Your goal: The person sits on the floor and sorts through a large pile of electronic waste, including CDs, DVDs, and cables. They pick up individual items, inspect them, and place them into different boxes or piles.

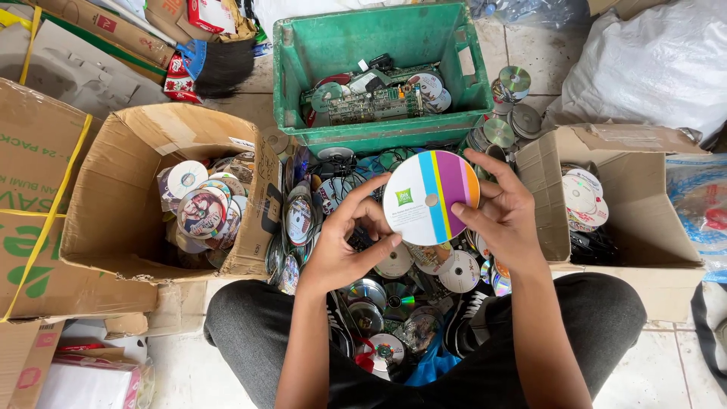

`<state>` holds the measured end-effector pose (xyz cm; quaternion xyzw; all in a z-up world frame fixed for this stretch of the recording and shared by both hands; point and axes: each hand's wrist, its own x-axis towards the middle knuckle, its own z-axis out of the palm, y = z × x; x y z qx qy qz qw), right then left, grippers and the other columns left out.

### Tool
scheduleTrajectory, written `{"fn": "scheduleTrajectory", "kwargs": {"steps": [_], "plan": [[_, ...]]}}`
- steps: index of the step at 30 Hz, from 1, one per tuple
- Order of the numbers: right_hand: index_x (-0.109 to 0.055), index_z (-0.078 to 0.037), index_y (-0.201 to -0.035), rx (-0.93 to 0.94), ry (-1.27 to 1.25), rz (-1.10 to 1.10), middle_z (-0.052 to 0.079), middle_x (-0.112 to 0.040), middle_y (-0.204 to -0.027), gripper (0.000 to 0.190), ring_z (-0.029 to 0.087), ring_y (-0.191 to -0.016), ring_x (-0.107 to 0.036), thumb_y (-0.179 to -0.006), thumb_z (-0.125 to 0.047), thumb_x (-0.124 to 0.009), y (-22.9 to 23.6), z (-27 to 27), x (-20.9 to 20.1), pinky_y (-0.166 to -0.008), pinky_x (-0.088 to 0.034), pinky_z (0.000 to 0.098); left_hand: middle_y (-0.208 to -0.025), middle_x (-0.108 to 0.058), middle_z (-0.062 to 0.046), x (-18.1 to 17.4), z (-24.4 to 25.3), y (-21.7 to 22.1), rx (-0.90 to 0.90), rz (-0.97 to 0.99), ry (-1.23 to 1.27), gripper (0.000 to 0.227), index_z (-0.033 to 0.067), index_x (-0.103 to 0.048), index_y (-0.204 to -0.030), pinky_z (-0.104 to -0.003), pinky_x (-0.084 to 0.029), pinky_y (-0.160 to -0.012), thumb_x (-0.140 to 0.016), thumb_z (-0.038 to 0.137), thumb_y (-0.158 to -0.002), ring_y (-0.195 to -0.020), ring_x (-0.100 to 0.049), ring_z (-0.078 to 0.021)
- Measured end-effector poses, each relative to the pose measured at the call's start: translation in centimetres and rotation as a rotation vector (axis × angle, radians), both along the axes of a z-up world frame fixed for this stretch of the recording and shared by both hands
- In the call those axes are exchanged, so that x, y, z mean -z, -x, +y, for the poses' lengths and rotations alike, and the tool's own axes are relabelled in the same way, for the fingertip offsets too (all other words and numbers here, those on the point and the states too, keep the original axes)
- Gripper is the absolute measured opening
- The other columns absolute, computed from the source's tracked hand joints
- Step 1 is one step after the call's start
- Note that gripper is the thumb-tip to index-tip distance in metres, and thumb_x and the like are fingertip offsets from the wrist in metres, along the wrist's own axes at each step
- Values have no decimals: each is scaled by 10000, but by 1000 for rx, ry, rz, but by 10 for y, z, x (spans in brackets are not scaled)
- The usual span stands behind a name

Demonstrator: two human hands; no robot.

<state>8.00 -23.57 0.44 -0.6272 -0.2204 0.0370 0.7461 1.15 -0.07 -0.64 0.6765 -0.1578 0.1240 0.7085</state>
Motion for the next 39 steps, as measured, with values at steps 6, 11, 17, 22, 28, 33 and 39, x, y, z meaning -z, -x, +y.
{"fn": "scheduleTrajectory", "kwargs": {"steps": [6, 11, 17, 22, 28, 33, 39], "plan": [[-555, 27, -1387, 121, 4, 59, 232, -723, -989, 556, 201, -818, -690, -860, 29, -733, -1, -1, 1, -679, -597, 288, -956, -770, -115, -1, -3, -3, -91, 26, 36, 498, 35, -654, -1321, -323, -576, -689, -806, -12, -848, -861, -721, -209], [-578, 25, -1356, 137, -1, 76, 248, -725, -999, 523, 234, -863, -709, -858, 31, -740, -5, -3, 9, -721, -613, 311, -960, -785, -108, 7, -8, -7, -141, 52, 54, 370, 42, -691, -1216, -323, -576, -697, -806, 7, -866, -861, -738, -201], [-592, 14, -1358, 129, 14, 82, 236, -726, -1003, 509, 231, -894, -705, -871, 24, -740, -2, 3, -2, -758, -611, 321, -917, -788, -114, 11, -8, -10, -163, 91, 36, 391, 26, -662, -1249, -313, -574, -685, -791, 13, -880, -823, -730, -181], [-619, 8, -1359, 122, 24, 79, 214, -731, -999, 503, 213, -893, -698, -875, 10, -756, -5, 16, 5, -776, -604, 316, -928, -774, -167, 20, -7, -12, -143, 157, -8, 471, -23, -583, -1369, -343, -577, -687, -736, 26, -926, -832, -695, -201], [-611, -2, -1374, 116, 40, 63, 186, -703, -973, 511, 211, -884, -687, -891, -18, -777, -15, 32, 25, -768, -592, 316, -942, -751, -195, 14, 14, -5, -160, 178, -27, 459, -49, -498, -1436, -327, -606, -697, -629, 43, -1005, -846, -708, -218], [-665, 37, -1212, 166, 0, 122, 166, -700, -902, 364, 170, -768, -709, -896, -44, -826, -19, 66, 42, -630, -584, 255, -984, -722, -197, 21, 50, 10, -201, 215, -6, 482, -22, -444, -1489, -380, -687, -694, -582, 40, -1032, -807, -742, -246], [-704, 45, -1208, 20, 132, 136, 202, -729, -979, 278, 179, -859, -718, -947, -36, -758, 2, 145, 28, -706, -612, 308, -998, -692, -231, 40, 110, 40, -364, 217, 43, 469, -69, -430, -1480, -435, -702, -703, -563, 22, -1039, -798, -745, -281]]}}
